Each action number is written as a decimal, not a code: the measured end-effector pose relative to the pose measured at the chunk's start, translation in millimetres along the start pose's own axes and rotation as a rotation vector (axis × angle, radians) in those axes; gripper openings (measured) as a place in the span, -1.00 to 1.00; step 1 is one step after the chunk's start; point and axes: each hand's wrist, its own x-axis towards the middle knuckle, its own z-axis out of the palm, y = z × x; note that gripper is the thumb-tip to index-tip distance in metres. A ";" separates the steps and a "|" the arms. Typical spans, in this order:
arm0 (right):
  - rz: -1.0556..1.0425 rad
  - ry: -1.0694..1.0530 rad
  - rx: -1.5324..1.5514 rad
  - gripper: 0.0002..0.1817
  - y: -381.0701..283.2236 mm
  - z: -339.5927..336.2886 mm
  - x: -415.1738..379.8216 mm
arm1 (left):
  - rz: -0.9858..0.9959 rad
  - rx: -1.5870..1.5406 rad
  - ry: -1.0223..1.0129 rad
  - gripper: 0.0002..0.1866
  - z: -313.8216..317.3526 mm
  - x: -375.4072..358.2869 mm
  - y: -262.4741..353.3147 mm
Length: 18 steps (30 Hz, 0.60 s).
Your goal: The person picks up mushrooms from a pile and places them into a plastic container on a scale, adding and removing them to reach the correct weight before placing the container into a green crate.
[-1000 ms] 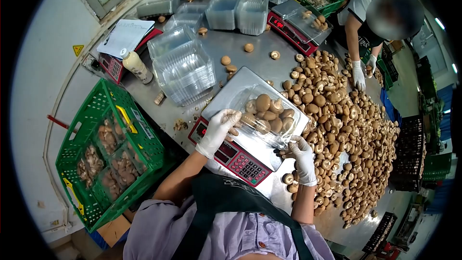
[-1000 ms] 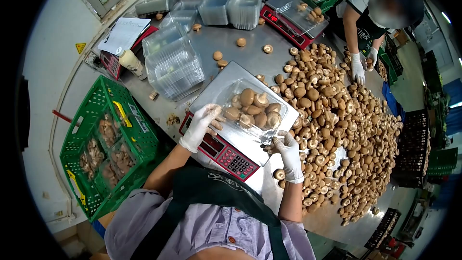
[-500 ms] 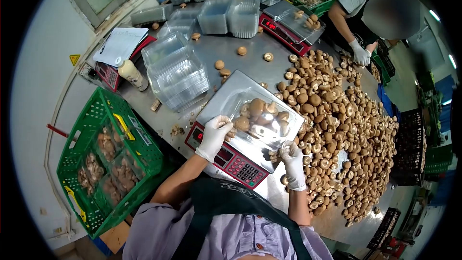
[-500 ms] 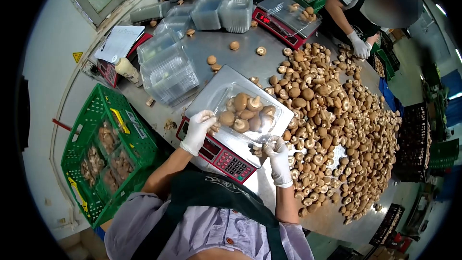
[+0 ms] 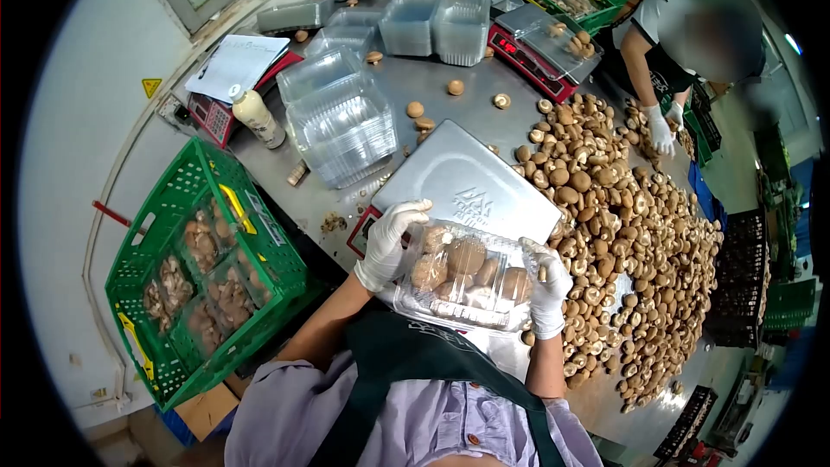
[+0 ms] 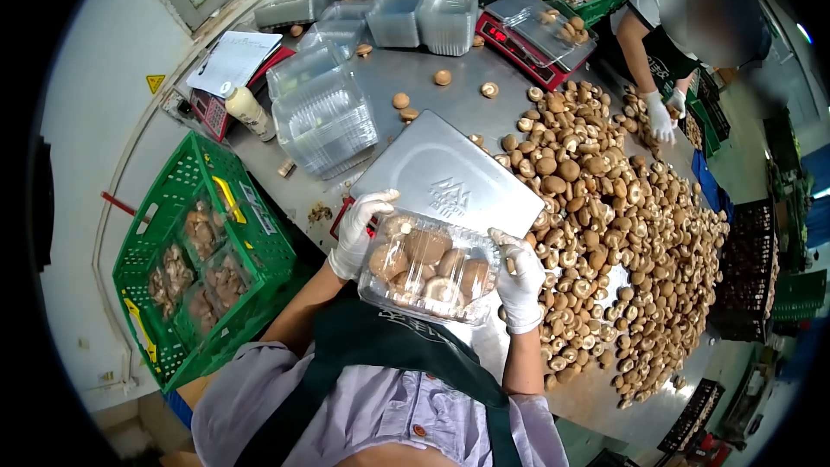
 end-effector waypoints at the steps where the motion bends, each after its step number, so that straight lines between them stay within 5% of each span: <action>1: 0.012 -0.027 -0.003 -0.73 7.0 -0.6 -5.8 | 0.032 0.016 0.006 -0.59 -0.2 -2.3 -0.8; 15: -0.165 -0.015 -0.126 -0.69 -18.2 14.5 8.7 | 0.107 0.121 0.099 -0.61 -31.8 -17.1 1.0; 16: -0.115 -0.079 -0.153 -0.70 -16.1 14.8 7.4 | -0.016 0.009 0.118 -0.75 -30.2 -17.2 5.1; 18: -0.014 -0.200 -0.066 -0.70 -10.2 18.3 0.3 | -0.395 -0.489 0.182 -0.65 -23.1 -23.3 4.6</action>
